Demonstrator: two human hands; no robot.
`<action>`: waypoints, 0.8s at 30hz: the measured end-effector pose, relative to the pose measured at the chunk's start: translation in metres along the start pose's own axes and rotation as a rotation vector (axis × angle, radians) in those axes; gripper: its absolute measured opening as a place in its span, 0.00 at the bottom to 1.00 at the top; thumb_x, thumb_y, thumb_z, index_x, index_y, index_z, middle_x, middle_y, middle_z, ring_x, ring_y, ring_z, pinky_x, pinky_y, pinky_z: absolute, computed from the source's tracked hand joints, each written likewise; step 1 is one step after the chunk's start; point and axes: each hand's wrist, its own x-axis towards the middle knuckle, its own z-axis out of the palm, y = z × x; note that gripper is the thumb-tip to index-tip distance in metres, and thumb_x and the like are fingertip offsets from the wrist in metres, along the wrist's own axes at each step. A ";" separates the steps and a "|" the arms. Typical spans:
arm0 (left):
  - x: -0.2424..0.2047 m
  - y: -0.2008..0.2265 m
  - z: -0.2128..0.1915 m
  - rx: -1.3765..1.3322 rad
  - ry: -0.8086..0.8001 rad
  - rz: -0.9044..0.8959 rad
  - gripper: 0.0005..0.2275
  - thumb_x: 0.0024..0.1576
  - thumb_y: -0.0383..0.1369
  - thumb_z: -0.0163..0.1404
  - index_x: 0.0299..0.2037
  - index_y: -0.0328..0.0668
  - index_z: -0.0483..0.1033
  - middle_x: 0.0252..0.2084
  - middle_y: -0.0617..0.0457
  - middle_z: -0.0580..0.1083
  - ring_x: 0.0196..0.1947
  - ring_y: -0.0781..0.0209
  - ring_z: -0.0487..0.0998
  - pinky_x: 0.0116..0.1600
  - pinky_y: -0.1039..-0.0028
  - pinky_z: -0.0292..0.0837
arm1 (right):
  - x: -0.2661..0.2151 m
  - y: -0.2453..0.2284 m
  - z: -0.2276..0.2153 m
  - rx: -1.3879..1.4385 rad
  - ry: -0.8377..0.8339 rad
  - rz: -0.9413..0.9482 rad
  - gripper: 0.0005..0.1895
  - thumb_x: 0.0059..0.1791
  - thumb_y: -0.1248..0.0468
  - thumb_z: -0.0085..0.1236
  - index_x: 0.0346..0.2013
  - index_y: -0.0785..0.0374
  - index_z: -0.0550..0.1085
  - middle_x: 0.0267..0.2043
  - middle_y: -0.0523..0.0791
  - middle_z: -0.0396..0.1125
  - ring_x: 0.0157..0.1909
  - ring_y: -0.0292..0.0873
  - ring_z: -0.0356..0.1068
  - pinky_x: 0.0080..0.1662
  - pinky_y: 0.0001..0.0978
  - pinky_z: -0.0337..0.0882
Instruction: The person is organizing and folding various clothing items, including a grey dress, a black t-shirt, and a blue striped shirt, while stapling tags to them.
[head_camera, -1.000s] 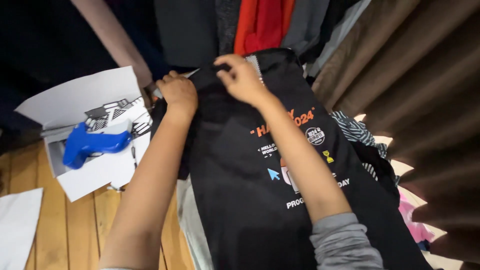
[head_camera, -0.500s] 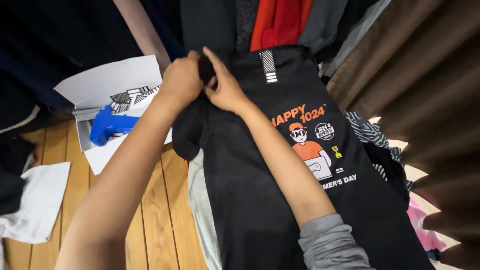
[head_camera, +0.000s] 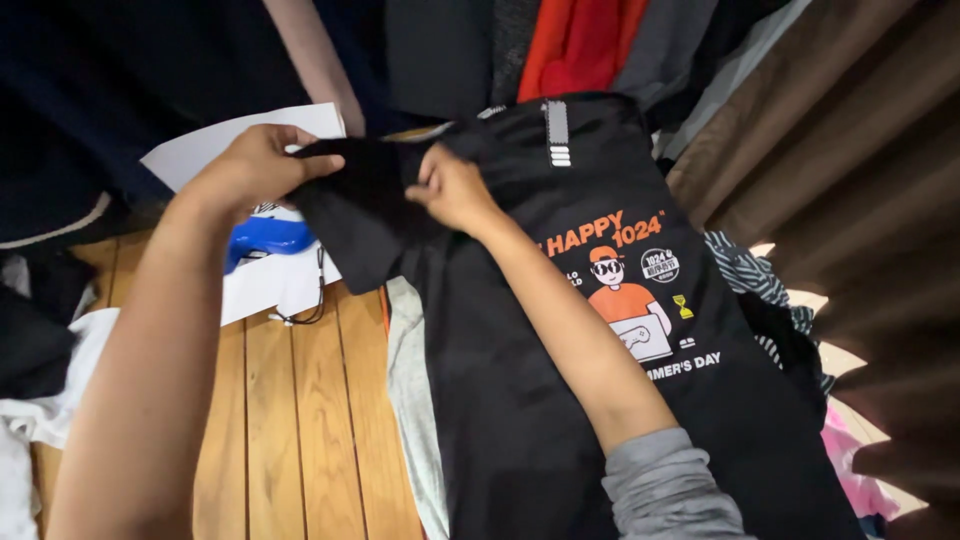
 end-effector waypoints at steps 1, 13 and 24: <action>-0.001 0.001 0.003 -0.006 0.007 0.000 0.19 0.57 0.36 0.60 0.54 0.31 0.76 0.31 0.41 0.73 0.27 0.55 0.76 0.30 0.73 0.77 | -0.003 -0.001 0.004 -0.005 -0.004 -0.007 0.17 0.41 0.55 0.73 0.34 0.55 0.73 0.26 0.43 0.73 0.38 0.51 0.79 0.41 0.44 0.77; 0.086 0.024 0.137 -0.305 -0.279 0.313 0.29 0.70 0.46 0.37 0.77 0.47 0.40 0.48 0.39 0.81 0.41 0.50 0.87 0.50 0.64 0.83 | -0.071 -0.026 -0.077 0.627 -0.104 0.303 0.40 0.45 0.66 0.70 0.68 0.71 0.62 0.61 0.57 0.68 0.59 0.54 0.70 0.47 0.52 0.78; 0.153 -0.033 0.158 0.785 -0.060 0.188 0.23 0.57 0.52 0.56 0.54 0.44 0.81 0.52 0.38 0.78 0.53 0.37 0.80 0.54 0.49 0.77 | -0.062 0.092 -0.145 0.132 -0.101 0.334 0.30 0.43 0.79 0.54 0.61 0.75 0.64 0.42 0.63 0.72 0.35 0.58 0.77 0.34 0.47 0.80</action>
